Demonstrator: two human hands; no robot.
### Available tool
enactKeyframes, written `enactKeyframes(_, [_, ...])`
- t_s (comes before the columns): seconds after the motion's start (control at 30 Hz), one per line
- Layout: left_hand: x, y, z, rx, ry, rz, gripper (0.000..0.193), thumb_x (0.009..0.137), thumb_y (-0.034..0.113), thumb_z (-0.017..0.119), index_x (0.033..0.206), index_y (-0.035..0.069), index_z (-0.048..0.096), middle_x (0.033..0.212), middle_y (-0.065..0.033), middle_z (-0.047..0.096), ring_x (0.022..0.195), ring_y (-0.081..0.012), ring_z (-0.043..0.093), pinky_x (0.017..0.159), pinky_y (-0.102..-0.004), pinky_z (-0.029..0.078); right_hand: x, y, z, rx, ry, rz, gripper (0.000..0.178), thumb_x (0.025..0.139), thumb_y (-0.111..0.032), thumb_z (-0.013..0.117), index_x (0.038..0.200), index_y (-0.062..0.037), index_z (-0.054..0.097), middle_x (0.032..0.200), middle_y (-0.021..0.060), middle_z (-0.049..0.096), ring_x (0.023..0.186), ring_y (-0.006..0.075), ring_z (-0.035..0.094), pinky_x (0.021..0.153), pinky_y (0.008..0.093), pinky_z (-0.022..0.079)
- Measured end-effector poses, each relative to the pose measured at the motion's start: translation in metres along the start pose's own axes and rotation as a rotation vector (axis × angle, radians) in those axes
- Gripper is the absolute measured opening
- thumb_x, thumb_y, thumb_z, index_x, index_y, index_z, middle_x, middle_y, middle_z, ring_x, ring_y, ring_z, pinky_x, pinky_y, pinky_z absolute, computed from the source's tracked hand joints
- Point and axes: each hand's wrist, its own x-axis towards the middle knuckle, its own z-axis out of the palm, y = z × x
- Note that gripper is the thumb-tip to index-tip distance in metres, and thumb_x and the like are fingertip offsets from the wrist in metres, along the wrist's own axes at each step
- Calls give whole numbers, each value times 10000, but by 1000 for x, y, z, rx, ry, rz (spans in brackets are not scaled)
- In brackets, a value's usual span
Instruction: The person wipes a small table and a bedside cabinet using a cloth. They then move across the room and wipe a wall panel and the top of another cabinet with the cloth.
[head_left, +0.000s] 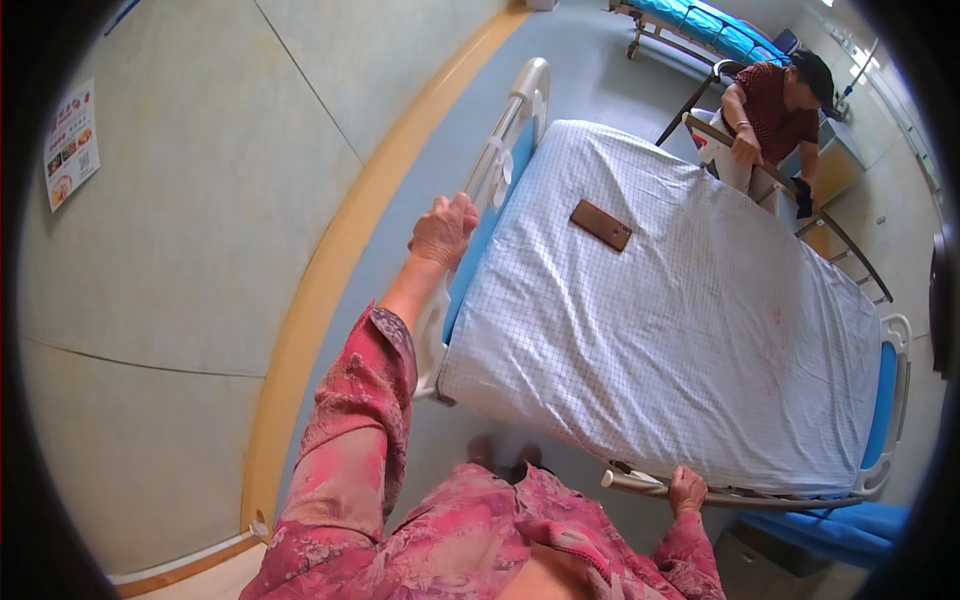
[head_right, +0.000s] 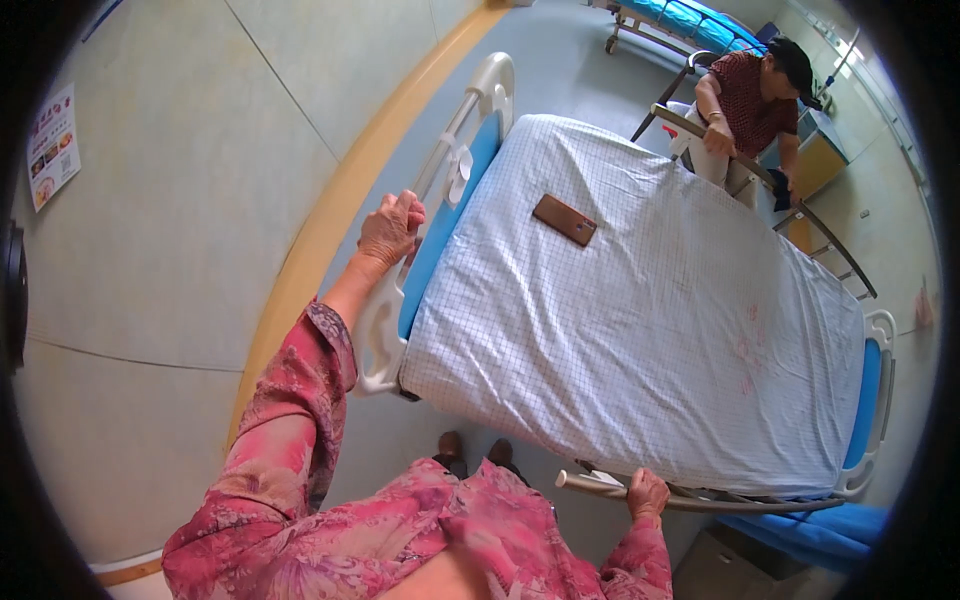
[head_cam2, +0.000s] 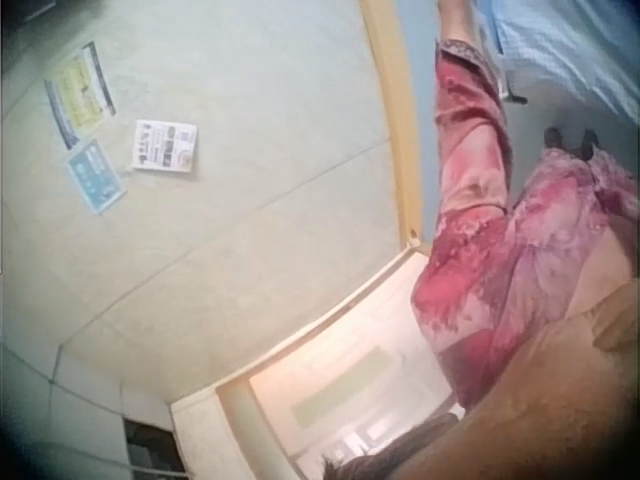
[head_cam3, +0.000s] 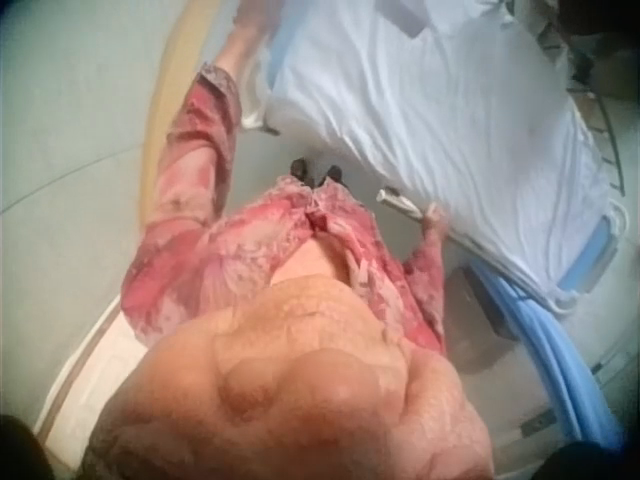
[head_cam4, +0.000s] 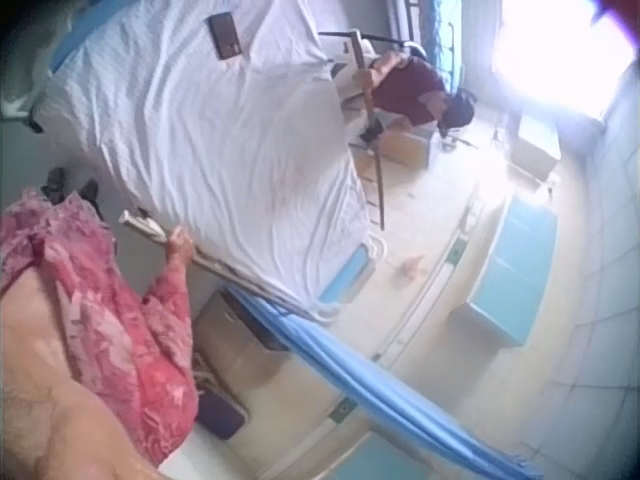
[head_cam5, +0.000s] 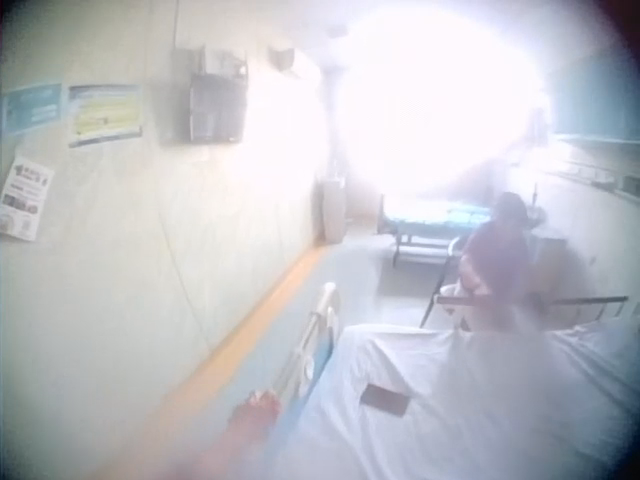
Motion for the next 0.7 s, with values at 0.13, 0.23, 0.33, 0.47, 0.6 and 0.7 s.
enactKeyframes(0.13, [13, 4, 5, -158, -38, -20, 182, 856, 267, 579, 980, 187, 472, 925, -139, 567, 760, -372, 625, 664, -483, 529, 20, -64, 22, 185, -114, -237, 213, 828, -187, 517, 725, -11, 577, 755, 232, 570, 775, 414, 557, 663, 515, 408])
enactKeyframes(0.23, [23, 2, 6, -231, -30, 14, 160, 882, 264, 537, 985, 163, 467, 915, -165, 560, 751, -398, 621, 661, -494, 527, 56, -213, 33, 604, -155, -357, 258, 914, -241, 475, 878, -5, 575, 825, 241, 552, 770, 418, 530, 676, 441, 428])
enactKeyframes(0.33, [28, -8, 9, -293, -3, 36, 177, 889, 280, 530, 989, 148, 467, 921, -178, 548, 746, -409, 620, 667, -493, 530, 79, -385, 5, 1174, -348, -155, 292, 953, -280, 485, 979, -11, 596, 734, 56, 538, 690, 143, 513, 616, 306, 421])
enactKeyframes(0.47, [27, -6, 9, -427, -77, 74, 175, 872, 218, 556, 1008, 138, 479, 967, -174, 532, 806, -362, 622, 675, -486, 530, 72, -529, -21, 1349, -39, -316, 395, 946, -212, 482, 1287, -13, 477, 1174, 141, 544, 985, 224, 543, 879, 338, 433])
enactKeyframes(0.6, [25, -30, 7, -551, -196, 150, 292, 825, 230, 610, 1071, 137, 483, 1080, -175, 500, 923, -392, 570, 780, -488, 498, 52, -590, -30, 806, 392, -393, 512, 933, -229, 475, 1364, 18, 353, 1226, 224, 482, 1111, 395, 463, 980, 408, 364])
enactKeyframes(0.7, [4, -43, 0, -766, -195, 241, 312, 823, 299, 654, 1065, 157, 517, 1079, -133, 517, 1007, -385, 523, 842, -489, 446, 47, -583, -30, 832, 318, -174, 603, 942, -303, 456, 1383, 68, 276, 1230, 263, 464, 1124, 387, 468, 978, 416, 365])
